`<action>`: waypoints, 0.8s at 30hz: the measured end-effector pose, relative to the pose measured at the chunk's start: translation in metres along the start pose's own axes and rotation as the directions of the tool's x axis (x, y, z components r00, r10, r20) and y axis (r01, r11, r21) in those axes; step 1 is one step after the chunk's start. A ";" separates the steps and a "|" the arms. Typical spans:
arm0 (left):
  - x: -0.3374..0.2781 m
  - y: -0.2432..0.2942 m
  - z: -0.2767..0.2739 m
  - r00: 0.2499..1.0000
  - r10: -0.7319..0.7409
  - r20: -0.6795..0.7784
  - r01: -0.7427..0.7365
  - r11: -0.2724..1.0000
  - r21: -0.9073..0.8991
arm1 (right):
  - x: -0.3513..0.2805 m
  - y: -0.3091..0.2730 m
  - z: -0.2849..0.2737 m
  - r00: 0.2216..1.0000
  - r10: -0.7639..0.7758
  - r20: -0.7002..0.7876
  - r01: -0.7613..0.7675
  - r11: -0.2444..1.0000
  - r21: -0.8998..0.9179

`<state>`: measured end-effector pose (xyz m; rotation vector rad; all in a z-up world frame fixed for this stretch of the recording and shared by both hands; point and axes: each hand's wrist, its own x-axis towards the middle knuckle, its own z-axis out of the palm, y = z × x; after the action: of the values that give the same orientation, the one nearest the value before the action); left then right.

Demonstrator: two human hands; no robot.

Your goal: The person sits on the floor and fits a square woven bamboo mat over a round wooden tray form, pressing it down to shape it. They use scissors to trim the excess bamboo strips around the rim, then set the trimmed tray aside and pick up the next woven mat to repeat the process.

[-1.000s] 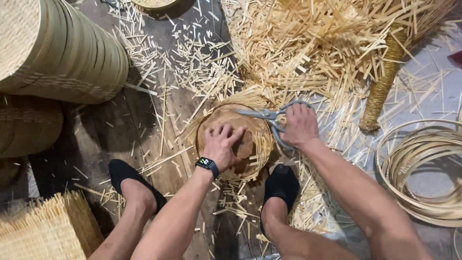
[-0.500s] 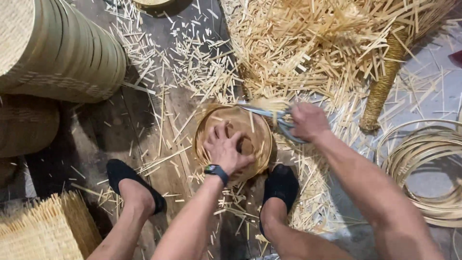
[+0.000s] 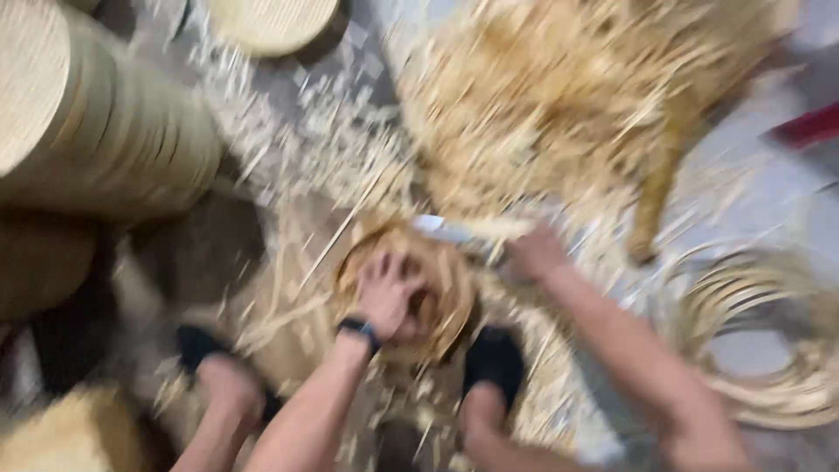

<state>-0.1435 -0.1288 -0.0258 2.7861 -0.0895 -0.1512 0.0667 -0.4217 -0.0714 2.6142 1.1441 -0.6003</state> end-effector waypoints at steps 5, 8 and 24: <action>0.013 0.033 -0.085 0.967 0.024 0.253 -0.017 0.999 -0.031 | -0.006 -0.034 -0.047 0.837 -0.042 -0.546 0.089 0.994 0.061; 0.013 0.045 -0.091 0.973 -0.043 0.226 0.062 0.995 -0.074 | -0.012 -0.025 -0.056 0.954 0.041 -0.297 0.033 0.970 0.242; -0.008 0.046 -0.071 0.915 -0.403 0.023 0.400 0.897 -0.189 | -0.027 -0.049 -0.110 0.961 0.108 0.254 -0.169 0.958 0.231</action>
<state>-0.1451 -0.1471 0.0567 2.5764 0.4845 -0.2244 0.0440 -0.3669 0.0366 2.7009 0.8497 -1.0574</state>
